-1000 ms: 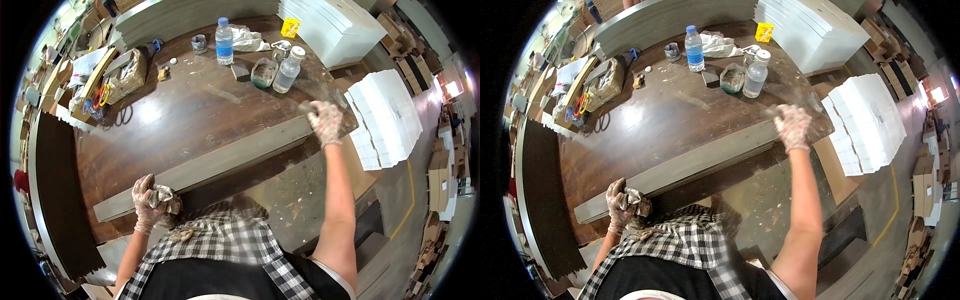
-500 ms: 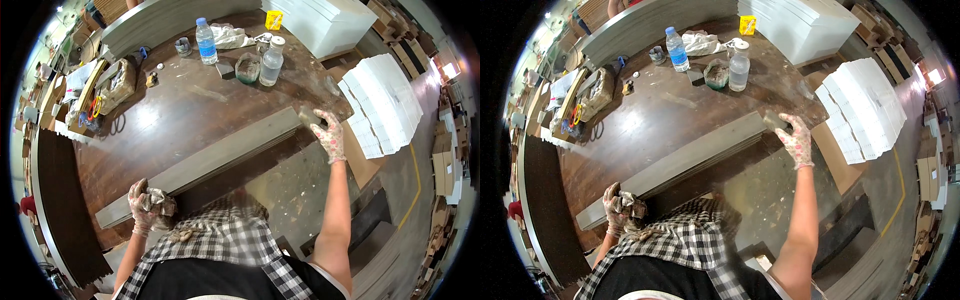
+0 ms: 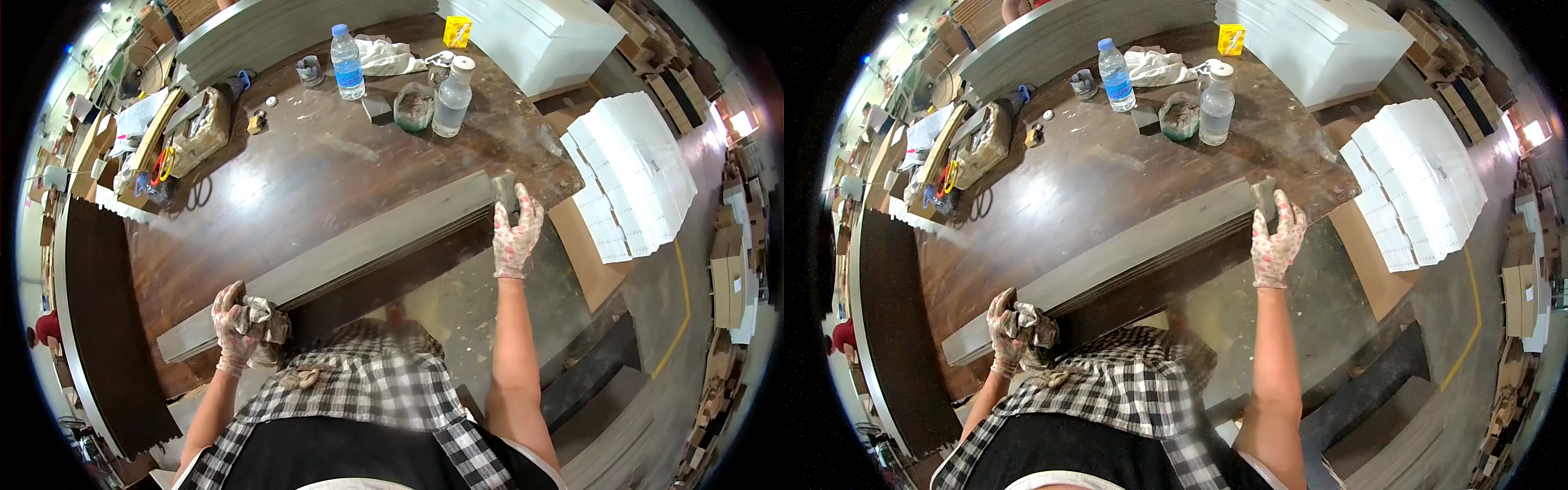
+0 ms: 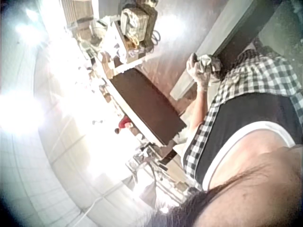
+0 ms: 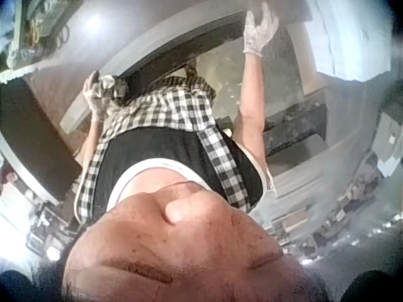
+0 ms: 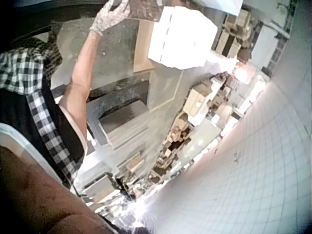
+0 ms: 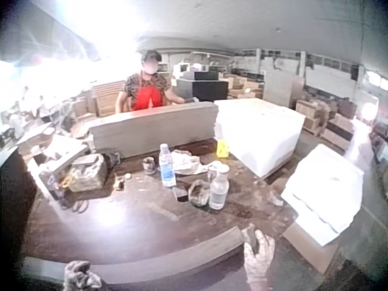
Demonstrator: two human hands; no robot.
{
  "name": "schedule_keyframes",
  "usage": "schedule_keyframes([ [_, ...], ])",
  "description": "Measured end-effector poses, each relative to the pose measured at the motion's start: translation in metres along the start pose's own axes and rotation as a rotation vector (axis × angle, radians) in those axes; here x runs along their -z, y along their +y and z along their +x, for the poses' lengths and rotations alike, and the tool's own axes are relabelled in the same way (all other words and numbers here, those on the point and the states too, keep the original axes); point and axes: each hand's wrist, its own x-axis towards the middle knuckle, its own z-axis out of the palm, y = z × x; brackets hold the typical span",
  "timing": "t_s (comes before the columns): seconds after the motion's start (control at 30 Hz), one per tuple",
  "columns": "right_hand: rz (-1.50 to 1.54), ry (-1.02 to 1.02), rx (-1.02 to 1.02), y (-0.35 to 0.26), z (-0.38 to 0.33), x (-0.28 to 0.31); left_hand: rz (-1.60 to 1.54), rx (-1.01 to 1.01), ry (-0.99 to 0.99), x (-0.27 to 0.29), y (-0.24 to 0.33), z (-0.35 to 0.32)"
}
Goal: The person sands the surface and edges of a long wood panel using a sanding block held in one hand while using a cloth in the other hand. The person moves along the length of the wood panel, applying the sanding block to different sections.
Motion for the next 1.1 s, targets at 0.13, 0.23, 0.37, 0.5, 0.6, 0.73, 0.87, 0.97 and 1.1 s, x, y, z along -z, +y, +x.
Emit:
schedule_keyframes([
  [0.13, -0.034, -0.084, 0.110, -0.056, -0.054, -0.014, 0.014, 0.022, -0.017, 0.003, 0.005, 0.001],
  [0.23, 0.286, -0.345, 0.319, -0.113, -0.096, -0.012, -0.113, -0.031, 0.050, -0.005, -0.019, -0.016],
  [0.37, 0.073, -0.133, 0.134, -0.082, -0.061, -0.016, -0.034, 0.051, -0.039, 0.003, -0.010, -0.009],
  [0.5, -0.032, -0.026, 0.057, -0.064, -0.053, -0.028, -0.017, 0.018, -0.030, 0.002, -0.015, -0.008],
  [0.6, -0.077, -0.159, 0.198, -0.129, -0.110, -0.038, 0.011, -0.020, -0.034, 0.000, -0.022, -0.013],
  [0.73, 0.175, -0.344, 0.535, -0.202, -0.166, -0.053, 0.003, 0.032, -0.069, 0.004, -0.027, -0.020],
  [0.87, 0.020, -0.147, 0.255, -0.189, -0.139, -0.054, -0.109, 0.034, -0.014, 0.016, -0.033, -0.028],
  [0.97, -0.074, -0.106, 0.283, -0.188, -0.151, -0.062, -0.279, 0.028, 0.033, 0.044, -0.038, -0.045],
  [1.1, 0.076, -0.247, 0.589, -0.262, -0.222, -0.087, -0.413, -0.022, 0.051, 0.062, -0.084, -0.103],
])
